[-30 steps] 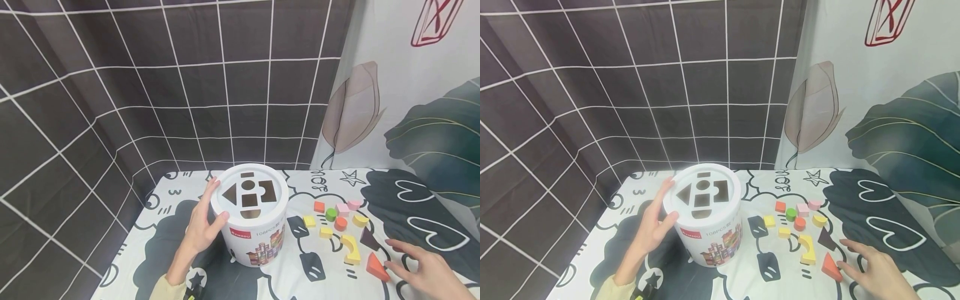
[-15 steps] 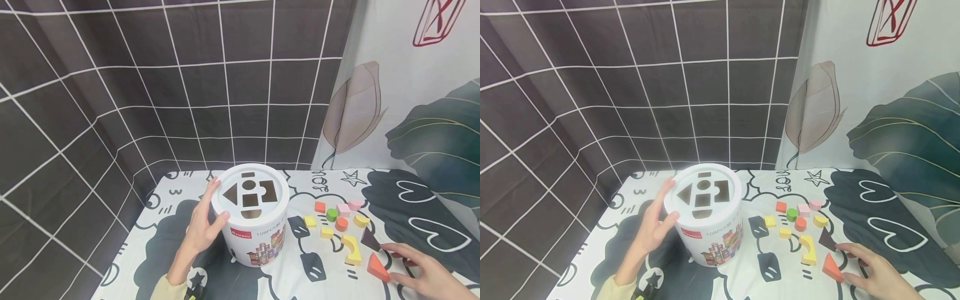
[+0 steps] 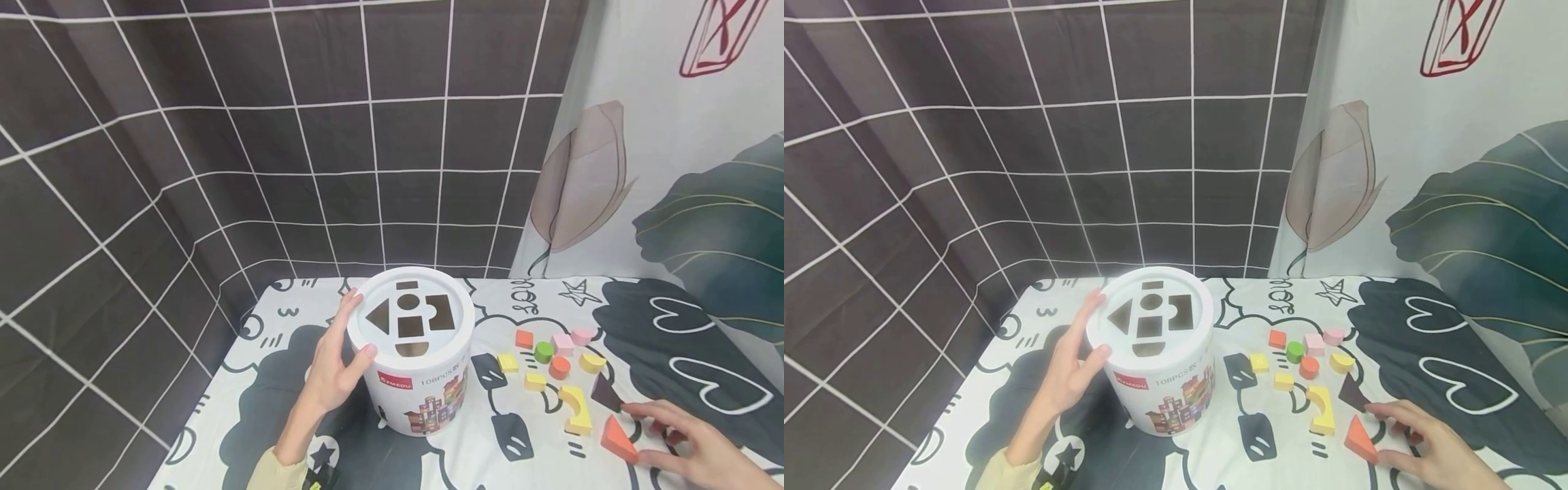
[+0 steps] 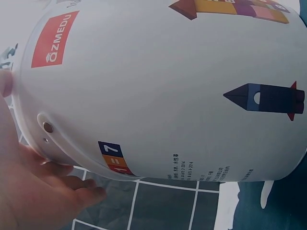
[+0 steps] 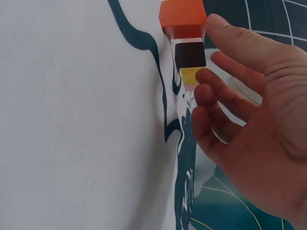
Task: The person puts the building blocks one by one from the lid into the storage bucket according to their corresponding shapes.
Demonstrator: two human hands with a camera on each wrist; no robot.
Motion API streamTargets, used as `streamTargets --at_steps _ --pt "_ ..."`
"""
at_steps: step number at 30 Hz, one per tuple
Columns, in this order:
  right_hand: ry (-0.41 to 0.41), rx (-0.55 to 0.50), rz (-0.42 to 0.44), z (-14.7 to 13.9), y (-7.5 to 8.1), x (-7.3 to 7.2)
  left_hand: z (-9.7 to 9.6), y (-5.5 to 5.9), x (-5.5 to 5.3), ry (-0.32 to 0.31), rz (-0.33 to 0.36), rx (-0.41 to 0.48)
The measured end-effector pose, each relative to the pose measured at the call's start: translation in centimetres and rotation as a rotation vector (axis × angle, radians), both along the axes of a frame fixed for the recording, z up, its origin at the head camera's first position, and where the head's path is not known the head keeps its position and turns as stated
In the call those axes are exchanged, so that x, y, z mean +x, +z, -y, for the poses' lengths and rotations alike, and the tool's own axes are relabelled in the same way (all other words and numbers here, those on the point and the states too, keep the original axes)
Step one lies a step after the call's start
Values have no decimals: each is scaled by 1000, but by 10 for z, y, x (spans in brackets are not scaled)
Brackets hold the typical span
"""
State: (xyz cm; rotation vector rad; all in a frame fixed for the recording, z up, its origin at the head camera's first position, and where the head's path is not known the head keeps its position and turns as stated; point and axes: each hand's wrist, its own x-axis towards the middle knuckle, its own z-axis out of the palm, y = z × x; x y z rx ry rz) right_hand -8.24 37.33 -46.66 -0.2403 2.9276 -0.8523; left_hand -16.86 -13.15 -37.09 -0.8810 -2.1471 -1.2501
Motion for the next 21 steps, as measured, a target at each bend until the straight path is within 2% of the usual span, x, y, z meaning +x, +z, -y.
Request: streamTargets --at_steps 3,7,11,17,21 --pt "23 -13 66 1 1 0 0 0 0 -1 2 5" --pt "78 -101 23 0 -5 0 0 -1 0 -4 2 6" --pt "122 -163 23 -2 -10 -1 0 -2 0 -3 2 3" --pt "177 -199 74 -4 -10 -6 0 -2 0 -2 5 2" --pt "172 -203 100 -4 -10 -7 0 -2 0 -1 4 3"
